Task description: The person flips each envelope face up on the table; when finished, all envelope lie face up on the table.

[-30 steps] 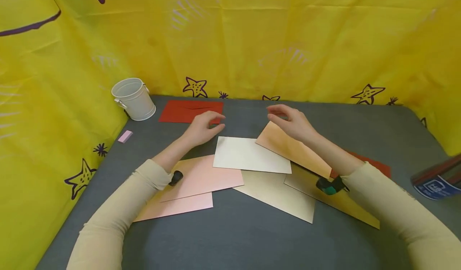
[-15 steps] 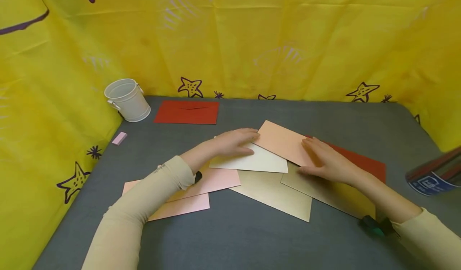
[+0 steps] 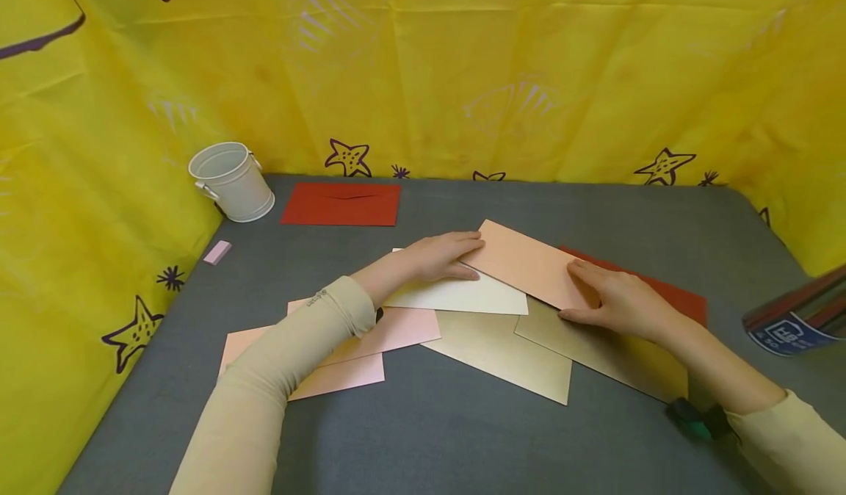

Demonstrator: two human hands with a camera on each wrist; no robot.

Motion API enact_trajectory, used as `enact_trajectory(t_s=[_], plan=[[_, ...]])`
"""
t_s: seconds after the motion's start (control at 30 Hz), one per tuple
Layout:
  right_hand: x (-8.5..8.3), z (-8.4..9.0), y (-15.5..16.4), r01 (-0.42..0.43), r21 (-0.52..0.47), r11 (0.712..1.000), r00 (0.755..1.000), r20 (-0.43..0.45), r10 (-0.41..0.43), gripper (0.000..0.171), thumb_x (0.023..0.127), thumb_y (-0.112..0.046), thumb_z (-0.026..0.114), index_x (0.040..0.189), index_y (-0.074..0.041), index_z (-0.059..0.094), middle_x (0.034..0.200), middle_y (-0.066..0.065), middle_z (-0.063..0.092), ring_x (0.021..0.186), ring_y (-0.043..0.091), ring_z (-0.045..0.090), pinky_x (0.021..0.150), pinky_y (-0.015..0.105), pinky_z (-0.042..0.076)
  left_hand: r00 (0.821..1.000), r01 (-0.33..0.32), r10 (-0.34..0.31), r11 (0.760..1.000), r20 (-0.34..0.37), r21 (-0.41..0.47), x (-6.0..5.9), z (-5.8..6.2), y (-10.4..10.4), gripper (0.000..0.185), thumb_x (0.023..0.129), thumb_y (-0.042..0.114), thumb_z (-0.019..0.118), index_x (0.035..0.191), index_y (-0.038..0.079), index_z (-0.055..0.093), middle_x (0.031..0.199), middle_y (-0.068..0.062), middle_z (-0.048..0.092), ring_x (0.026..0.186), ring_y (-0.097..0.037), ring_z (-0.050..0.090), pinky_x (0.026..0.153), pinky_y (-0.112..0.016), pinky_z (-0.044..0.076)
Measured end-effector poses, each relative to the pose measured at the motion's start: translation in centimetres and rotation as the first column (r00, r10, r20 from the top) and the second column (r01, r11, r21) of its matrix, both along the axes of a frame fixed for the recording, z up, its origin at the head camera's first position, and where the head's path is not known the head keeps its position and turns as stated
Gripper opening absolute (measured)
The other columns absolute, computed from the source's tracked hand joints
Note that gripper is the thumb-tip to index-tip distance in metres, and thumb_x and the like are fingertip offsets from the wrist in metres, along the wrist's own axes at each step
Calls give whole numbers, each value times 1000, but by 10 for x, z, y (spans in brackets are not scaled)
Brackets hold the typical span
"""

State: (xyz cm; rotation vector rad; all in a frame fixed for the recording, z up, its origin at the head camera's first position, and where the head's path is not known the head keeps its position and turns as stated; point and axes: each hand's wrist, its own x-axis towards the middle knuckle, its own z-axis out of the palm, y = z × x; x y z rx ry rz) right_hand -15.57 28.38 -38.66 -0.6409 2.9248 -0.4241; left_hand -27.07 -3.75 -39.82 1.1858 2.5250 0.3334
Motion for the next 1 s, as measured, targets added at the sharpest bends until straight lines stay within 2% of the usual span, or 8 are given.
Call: enact_trajectory(t_s=[0.17, 0.23, 0.37, 0.43, 0.5, 0.73, 0.87, 1.0], plan=[[-3, 1, 2, -53, 1, 999, 993, -106, 53, 73, 81, -52, 74, 131, 0, 60, 131, 20, 59, 106, 38, 64, 87, 53, 50, 999, 29, -29, 1000, -45, 6, 2, 3, -1, 64, 97, 46, 55, 151, 16, 39, 157, -4, 30, 144, -20, 27, 113, -42, 28], [-4, 3, 3, -67, -28, 997, 989, -135, 63, 65, 80, -45, 76, 127, -2, 64, 125, 18, 63, 86, 31, 68, 75, 43, 53, 996, 48, -46, 998, -77, 28, 2, 5, -2, 59, 98, 42, 57, 148, 16, 43, 155, -4, 35, 142, -21, 31, 112, -41, 30], [-4, 8, 6, -85, -118, 989, 983, -171, 64, 48, 80, -34, 77, 120, -7, 71, 100, 8, 73, 51, 6, 46, 49, 25, 36, 992, 80, -60, 981, -114, 176, 3, 9, -8, 45, 98, 28, 61, 140, 12, 55, 145, -6, 49, 135, -21, 43, 110, -36, 34], [-3, 11, 8, -91, -198, 976, 981, -185, 54, 38, 81, -27, 78, 116, -11, 73, 88, -1, 74, 46, 1, 28, 44, 23, 27, 991, 96, -63, 951, -119, 293, 3, 10, -12, 37, 97, 19, 63, 132, 10, 62, 136, -6, 58, 129, -20, 50, 107, -32, 37], [-2, 13, 9, -115, -281, 953, 973, -225, 51, 30, 80, -19, 78, 110, -13, 76, 79, -8, 72, 44, -1, 26, 42, 21, 27, 993, 95, -56, 907, -105, 410, 3, 11, -15, 30, 95, 13, 64, 125, 10, 67, 124, -4, 65, 119, -17, 58, 102, -28, 41], [-10, 22, 5, -169, -463, 870, 936, -351, -5, 21, 78, 3, 77, 94, -10, 79, 84, 0, 74, 73, -6, 64, 60, 11, 49, 997, -73, 73, 762, 27, 643, 8, 21, -26, 16, 93, 15, 68, 107, 10, 75, 95, 2, 73, 92, -8, 65, 83, -28, 51], [-14, 29, -2, -57, -539, 840, 964, -250, -94, 17, 81, -1, 77, 95, -11, 78, 85, 3, 74, 72, -1, 66, 61, 13, 51, 983, -181, 137, 677, 119, 714, 13, 27, -33, 14, 92, 17, 69, 103, 10, 75, 88, 2, 72, 84, -11, 65, 77, -32, 54], [-18, 33, -7, 93, -570, 817, 983, -79, -168, 11, 87, -14, 75, 98, -14, 77, 87, 1, 73, 72, 10, 67, 62, 18, 53, 961, -276, 188, 631, 202, 725, 18, 30, -46, 15, 91, 19, 70, 101, 10, 76, 89, 1, 72, 78, -14, 65, 69, -31, 53]])
